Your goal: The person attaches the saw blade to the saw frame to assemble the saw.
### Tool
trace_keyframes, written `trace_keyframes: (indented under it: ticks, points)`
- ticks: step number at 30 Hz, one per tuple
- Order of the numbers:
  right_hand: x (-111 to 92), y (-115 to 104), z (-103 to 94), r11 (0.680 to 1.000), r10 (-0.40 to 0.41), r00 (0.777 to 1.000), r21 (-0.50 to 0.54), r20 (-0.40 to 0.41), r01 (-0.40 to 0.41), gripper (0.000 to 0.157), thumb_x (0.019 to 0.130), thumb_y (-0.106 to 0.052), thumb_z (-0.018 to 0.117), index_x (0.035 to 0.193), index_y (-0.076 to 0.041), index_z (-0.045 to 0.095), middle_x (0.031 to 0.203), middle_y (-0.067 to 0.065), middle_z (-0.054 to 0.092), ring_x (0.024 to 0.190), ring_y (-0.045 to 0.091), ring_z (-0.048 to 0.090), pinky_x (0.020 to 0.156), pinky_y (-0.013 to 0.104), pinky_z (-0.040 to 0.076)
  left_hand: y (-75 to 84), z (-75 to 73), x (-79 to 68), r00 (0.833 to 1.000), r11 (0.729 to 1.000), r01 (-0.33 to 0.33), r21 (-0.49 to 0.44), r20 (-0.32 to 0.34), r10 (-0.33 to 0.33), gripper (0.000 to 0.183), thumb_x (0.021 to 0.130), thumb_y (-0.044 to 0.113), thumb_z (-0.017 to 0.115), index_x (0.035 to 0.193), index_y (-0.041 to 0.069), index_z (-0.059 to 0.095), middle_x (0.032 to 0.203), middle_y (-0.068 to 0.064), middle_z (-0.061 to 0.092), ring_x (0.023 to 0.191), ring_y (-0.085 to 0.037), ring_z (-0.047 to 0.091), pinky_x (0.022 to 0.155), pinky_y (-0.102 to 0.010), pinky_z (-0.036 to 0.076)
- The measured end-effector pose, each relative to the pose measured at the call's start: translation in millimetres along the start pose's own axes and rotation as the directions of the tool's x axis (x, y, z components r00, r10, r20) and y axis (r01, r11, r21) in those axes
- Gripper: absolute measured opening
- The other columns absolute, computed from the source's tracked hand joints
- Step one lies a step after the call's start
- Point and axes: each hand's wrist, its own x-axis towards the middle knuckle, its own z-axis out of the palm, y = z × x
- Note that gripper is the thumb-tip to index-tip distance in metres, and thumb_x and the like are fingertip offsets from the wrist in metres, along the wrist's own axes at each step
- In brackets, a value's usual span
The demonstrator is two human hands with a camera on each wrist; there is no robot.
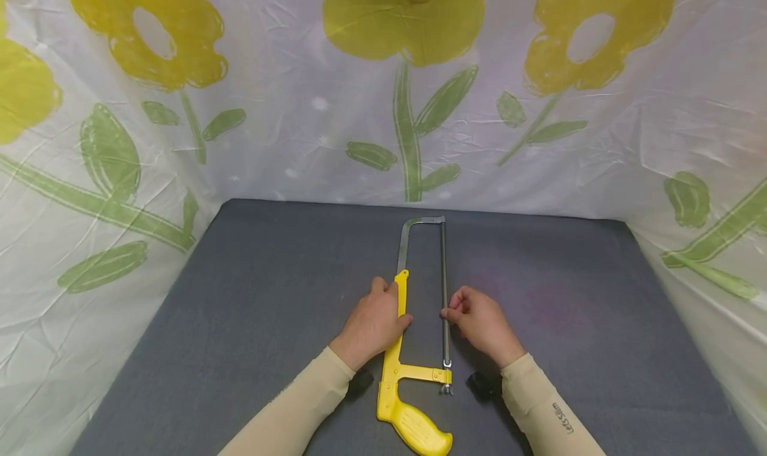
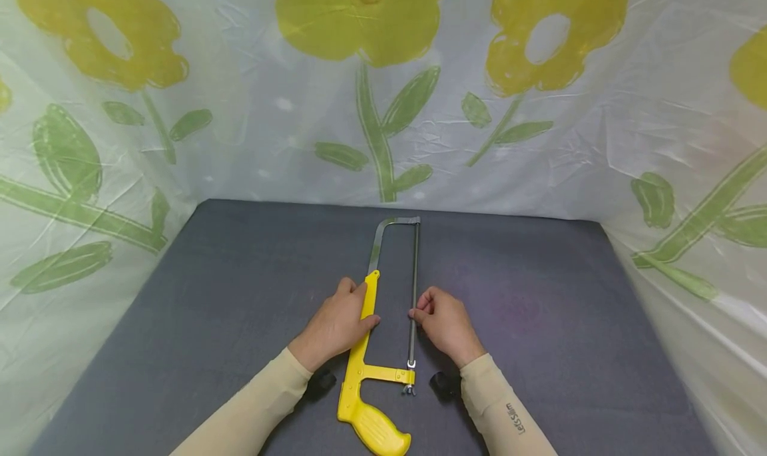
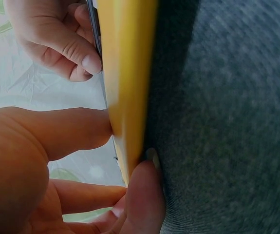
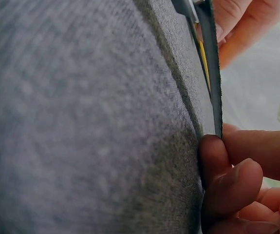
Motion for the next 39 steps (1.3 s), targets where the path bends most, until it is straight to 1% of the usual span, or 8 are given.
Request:
trace_keyframes:
  ticks: [14,39]
  points:
    - [-0.9,-3.9,-2.3,0.996,-0.041,0.999,-0.077,-0.008,0.04,0.022,0.095,-0.019,0.083,0.088,-0.012,0.064,0.067,-0.001,0.058,0.059,0.015,0.05,0.055,0.029,0.038,-0.2,-0.5,0.2,1.0,1.0,-0.016,0.016,-0.021,0.016,0.076,0.098,0.029,0.083,0.157,-0.005,0.05,0.135,-0.02,0.055,0.075,-0.018,0.059,0.065,-0.029,0.056]
    - [-3.2,-1.6,-1.2,0.997,-0.019,1.0,-0.079,0.004,0.019,0.022,0.096,-0.021,0.083,0.088,-0.013,0.064,0.069,0.0,0.057,0.06,0.016,0.05,0.056,0.03,0.038,-1.2,0.1,0.1,1.0,1.0,-0.022,0.012,-0.001,0.022,0.076,0.098,0.03,0.082,0.157,-0.006,0.05,0.133,-0.019,0.054,0.074,-0.019,0.06,0.066,-0.031,0.056]
